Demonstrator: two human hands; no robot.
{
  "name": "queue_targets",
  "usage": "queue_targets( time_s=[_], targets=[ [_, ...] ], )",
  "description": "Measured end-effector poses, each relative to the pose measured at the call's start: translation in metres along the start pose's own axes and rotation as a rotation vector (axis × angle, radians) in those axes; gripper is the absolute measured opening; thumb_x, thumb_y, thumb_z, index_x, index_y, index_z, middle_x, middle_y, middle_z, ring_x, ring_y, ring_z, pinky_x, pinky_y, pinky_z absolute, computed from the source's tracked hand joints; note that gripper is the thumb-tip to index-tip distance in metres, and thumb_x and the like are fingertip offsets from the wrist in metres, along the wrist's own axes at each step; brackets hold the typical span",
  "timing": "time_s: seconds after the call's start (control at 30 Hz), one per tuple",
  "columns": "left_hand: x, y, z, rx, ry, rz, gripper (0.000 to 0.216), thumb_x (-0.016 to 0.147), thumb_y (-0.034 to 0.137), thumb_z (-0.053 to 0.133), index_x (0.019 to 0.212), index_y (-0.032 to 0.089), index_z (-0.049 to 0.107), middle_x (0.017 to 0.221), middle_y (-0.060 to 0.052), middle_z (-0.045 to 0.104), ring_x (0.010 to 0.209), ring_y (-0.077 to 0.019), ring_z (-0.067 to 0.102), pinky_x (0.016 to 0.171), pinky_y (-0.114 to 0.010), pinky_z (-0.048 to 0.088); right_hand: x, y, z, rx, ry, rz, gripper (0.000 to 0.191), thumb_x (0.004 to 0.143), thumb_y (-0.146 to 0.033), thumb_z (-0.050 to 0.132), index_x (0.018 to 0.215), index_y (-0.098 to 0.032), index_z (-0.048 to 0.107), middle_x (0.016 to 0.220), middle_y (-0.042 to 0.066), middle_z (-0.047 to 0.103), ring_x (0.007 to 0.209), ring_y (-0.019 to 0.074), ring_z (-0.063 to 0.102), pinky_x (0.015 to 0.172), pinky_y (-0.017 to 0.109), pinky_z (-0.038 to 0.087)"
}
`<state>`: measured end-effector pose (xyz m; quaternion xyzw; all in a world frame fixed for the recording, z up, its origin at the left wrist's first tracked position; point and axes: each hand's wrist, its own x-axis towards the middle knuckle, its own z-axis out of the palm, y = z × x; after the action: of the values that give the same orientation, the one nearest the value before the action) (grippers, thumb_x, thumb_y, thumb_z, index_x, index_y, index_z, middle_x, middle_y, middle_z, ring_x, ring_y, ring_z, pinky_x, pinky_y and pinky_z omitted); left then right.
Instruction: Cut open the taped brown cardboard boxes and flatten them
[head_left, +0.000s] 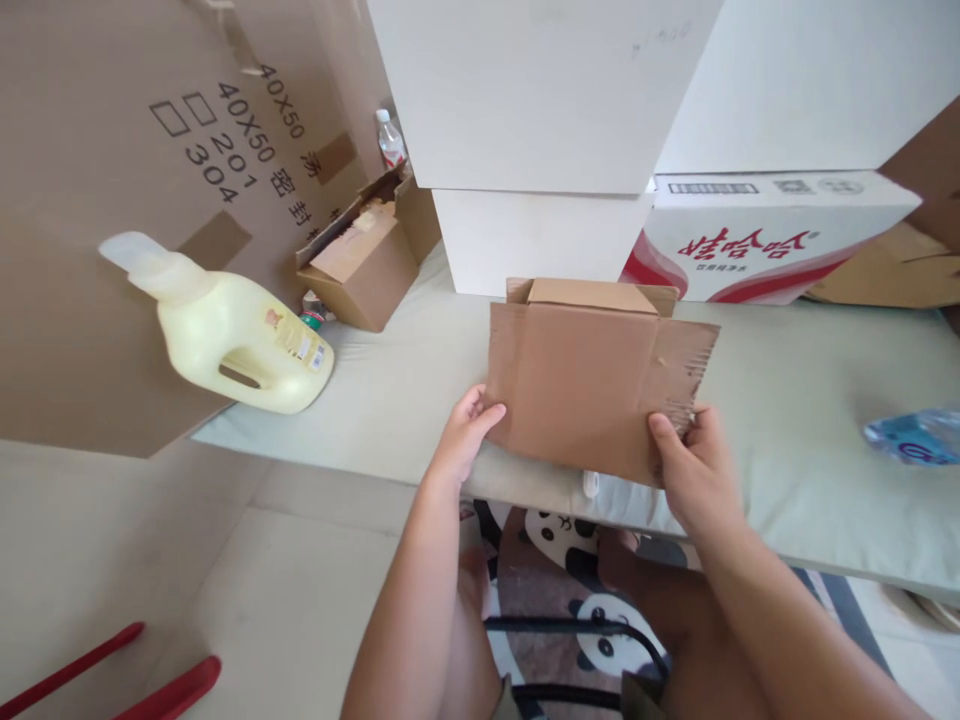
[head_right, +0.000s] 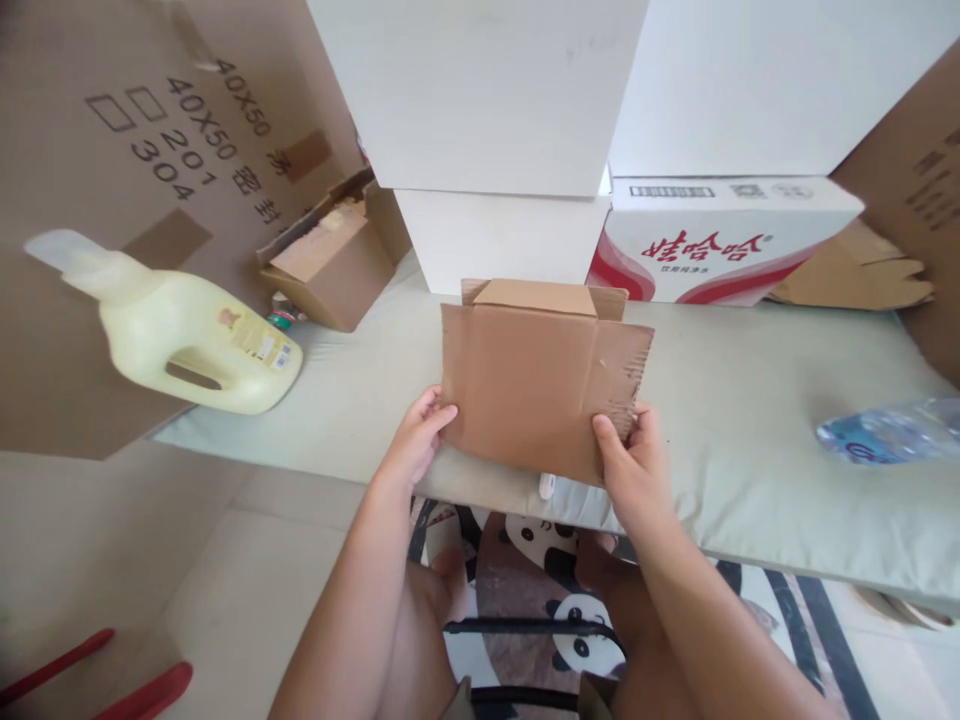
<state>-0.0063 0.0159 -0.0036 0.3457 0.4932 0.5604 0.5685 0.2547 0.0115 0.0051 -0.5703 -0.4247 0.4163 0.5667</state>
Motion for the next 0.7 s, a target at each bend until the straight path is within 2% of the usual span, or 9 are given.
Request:
queue_targets(
  time_s=[0.07,0.1,0.2,0.3,0.37,0.43,0.5,0.63,0.7],
  targets=[
    [-0.001,0.002,0.001,-0.076,-0.036,-0.064,0.043,0.065,0.031,0.085,0.102,0.019,0.066,0.097,-0.008,0.075,0.093,-0.0242,0.07,0.087,-0.036,0.051,0.002,-0.003,0.001,0.103,0.029,0.07,0.03,0.079,-0.047,0.071,0.096,-0.028,0.058,0.088,0.001,0.071,0.08,0.0215,0.069,0.07,0.035,0.056],
    [0.0,0.002,0.002,-0.114,-0.014,-0.07,0.044,0.063,0.031,0.086,0.1,0.019,0.066,0.094,-0.008,0.075,0.089,-0.0238,0.071,0.084,-0.036,0.053,0.002,-0.004,0.001,0.154,0.01,0.098,0.029,0.079,-0.049,0.07,0.095,-0.027,0.059,0.087,0.001,0.072,0.08,0.0223,0.07,0.072,0.037,0.057],
    [0.004,0.004,0.003,-0.25,0.14,-0.027,0.044,0.058,0.032,0.089,0.091,0.019,0.063,0.087,-0.005,0.074,0.077,-0.0206,0.071,0.078,-0.035,0.055,0.002,-0.004,-0.005,0.202,-0.203,0.069,0.035,0.08,-0.057,0.065,0.095,-0.025,0.064,0.092,0.005,0.074,0.092,0.0284,0.072,0.083,0.045,0.058],
    [0.01,0.004,0.002,-0.353,0.193,-0.012,0.044,0.059,0.03,0.089,0.092,0.02,0.062,0.088,-0.003,0.074,0.075,-0.0183,0.07,0.078,-0.034,0.056,-0.001,0.0,-0.013,-0.052,-0.467,-0.144,0.042,0.078,-0.057,0.069,0.103,-0.024,0.068,0.11,0.01,0.074,0.109,0.0324,0.068,0.098,0.05,0.054],
    [0.011,0.004,0.0,-0.365,0.161,-0.021,0.041,0.062,0.029,0.087,0.094,0.02,0.063,0.089,-0.004,0.074,0.079,-0.0191,0.071,0.079,-0.034,0.055,-0.003,0.002,-0.015,-0.282,-0.528,-0.278,0.042,0.076,-0.051,0.075,0.105,-0.023,0.068,0.114,0.011,0.073,0.112,0.0335,0.067,0.102,0.052,0.051],
    [0.009,0.005,0.0,-0.37,0.129,-0.017,0.039,0.064,0.028,0.084,0.098,0.02,0.065,0.094,-0.005,0.075,0.087,-0.0219,0.072,0.082,-0.036,0.055,-0.005,0.004,-0.014,-0.407,-0.488,-0.34,0.043,0.075,-0.05,0.076,0.106,-0.022,0.068,0.11,0.012,0.073,0.109,0.0342,0.068,0.101,0.053,0.052],
    [0.004,0.006,0.0,-0.396,0.098,-0.027,0.04,0.066,0.031,0.081,0.103,0.022,0.066,0.102,-0.006,0.075,0.099,-0.0265,0.071,0.089,-0.041,0.054,-0.004,0.005,-0.011,-0.423,-0.407,-0.35,0.043,0.076,-0.051,0.074,0.106,-0.022,0.067,0.107,0.012,0.074,0.104,0.034,0.07,0.097,0.053,0.055],
    [-0.002,0.002,0.005,-0.406,0.016,-0.085,0.048,0.065,0.049,0.077,0.103,0.022,0.068,0.114,-0.01,0.073,0.123,-0.0363,0.061,0.098,-0.05,0.05,-0.003,0.002,-0.006,-0.382,-0.251,-0.328,0.04,0.082,-0.055,0.067,0.106,-0.024,0.07,0.106,0.012,0.075,0.106,0.0341,0.07,0.096,0.052,0.056],
    [-0.002,-0.005,0.008,-0.34,0.043,-0.07,0.052,0.063,0.058,0.075,0.101,0.022,0.069,0.115,-0.011,0.073,0.129,-0.0367,0.056,0.1,-0.049,0.049,-0.003,0.002,-0.006,-0.349,-0.165,-0.297,0.041,0.082,-0.056,0.066,0.107,-0.024,0.071,0.104,0.011,0.076,0.111,0.0349,0.068,0.1,0.054,0.053]
  ],
)
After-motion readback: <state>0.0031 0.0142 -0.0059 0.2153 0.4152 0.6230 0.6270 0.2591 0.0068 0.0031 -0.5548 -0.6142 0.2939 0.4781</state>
